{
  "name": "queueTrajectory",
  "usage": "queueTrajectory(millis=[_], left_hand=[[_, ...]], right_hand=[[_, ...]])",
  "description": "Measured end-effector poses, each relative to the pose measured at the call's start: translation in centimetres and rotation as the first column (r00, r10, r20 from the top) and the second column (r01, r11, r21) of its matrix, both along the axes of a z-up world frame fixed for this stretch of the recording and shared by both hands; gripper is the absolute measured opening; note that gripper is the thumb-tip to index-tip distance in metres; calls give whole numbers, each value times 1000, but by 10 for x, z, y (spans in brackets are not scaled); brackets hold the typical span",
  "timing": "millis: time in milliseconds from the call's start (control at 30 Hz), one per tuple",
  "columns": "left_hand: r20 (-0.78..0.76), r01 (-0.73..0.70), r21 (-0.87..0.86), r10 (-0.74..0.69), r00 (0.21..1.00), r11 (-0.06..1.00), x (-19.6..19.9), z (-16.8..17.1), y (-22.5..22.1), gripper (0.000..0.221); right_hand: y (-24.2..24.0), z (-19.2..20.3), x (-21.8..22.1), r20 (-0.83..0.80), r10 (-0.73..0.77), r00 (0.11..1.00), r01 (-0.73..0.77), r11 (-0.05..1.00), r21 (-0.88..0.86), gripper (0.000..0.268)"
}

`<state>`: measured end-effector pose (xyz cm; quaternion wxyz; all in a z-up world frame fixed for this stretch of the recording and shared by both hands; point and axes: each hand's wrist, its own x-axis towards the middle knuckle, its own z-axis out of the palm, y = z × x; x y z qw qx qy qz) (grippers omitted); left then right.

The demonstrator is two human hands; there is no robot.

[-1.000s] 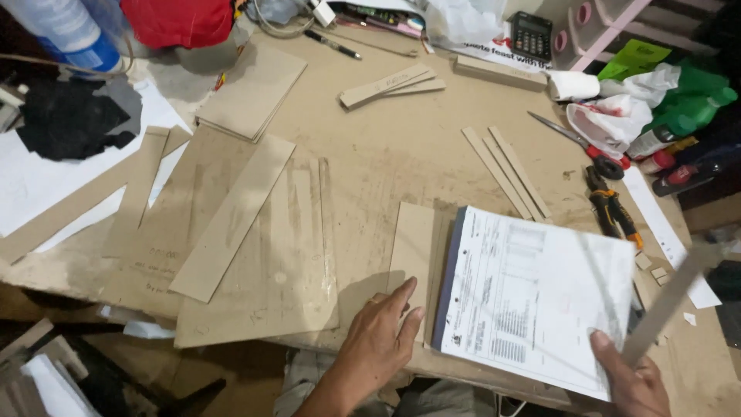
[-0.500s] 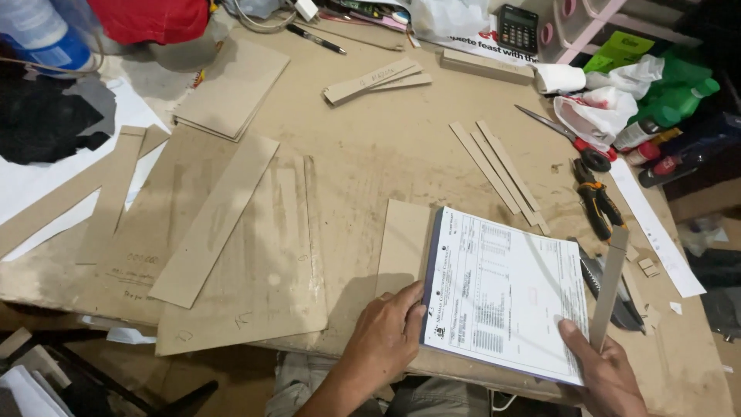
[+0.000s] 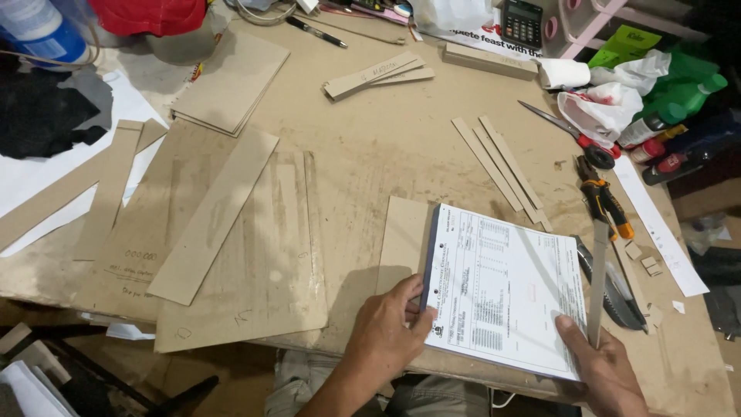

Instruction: Measuring, marking, and cutting cardboard strips using a utility knife and a straight edge on a workbench.

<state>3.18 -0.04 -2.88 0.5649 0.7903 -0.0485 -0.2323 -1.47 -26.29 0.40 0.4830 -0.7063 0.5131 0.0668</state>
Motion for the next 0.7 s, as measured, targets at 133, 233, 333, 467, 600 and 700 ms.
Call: queueTrajectory(millis=[133, 233, 333, 467, 600, 700], left_hand=[[5, -10, -12, 10, 1000, 1000, -2, 3, 0, 70], [-264, -59, -92, 32, 964, 994, 5, 12, 4, 79], [-334, -38, -147, -13, 943, 988, 17, 16, 6, 80], [-327, 15, -47, -30, 944, 999, 27, 23, 3, 28], [-353, 24, -24, -31, 935, 999, 37, 29, -8, 16], [-390, -22, -8, 17, 920, 1000, 38, 36, -13, 13]], right_hand=[[16, 18, 8, -31, -21, 999, 22, 999, 25, 54], [12, 14, 7, -51, -46, 998, 48, 998, 37, 56], [3, 4, 3, -29, -42, 999, 44, 997, 68, 49], [12, 12, 2, 8, -39, 999, 39, 995, 89, 46], [-12, -13, -3, 39, 9, 999, -11, 997, 71, 52], [-13, -14, -6, 82, -13, 997, 7, 997, 80, 42]])
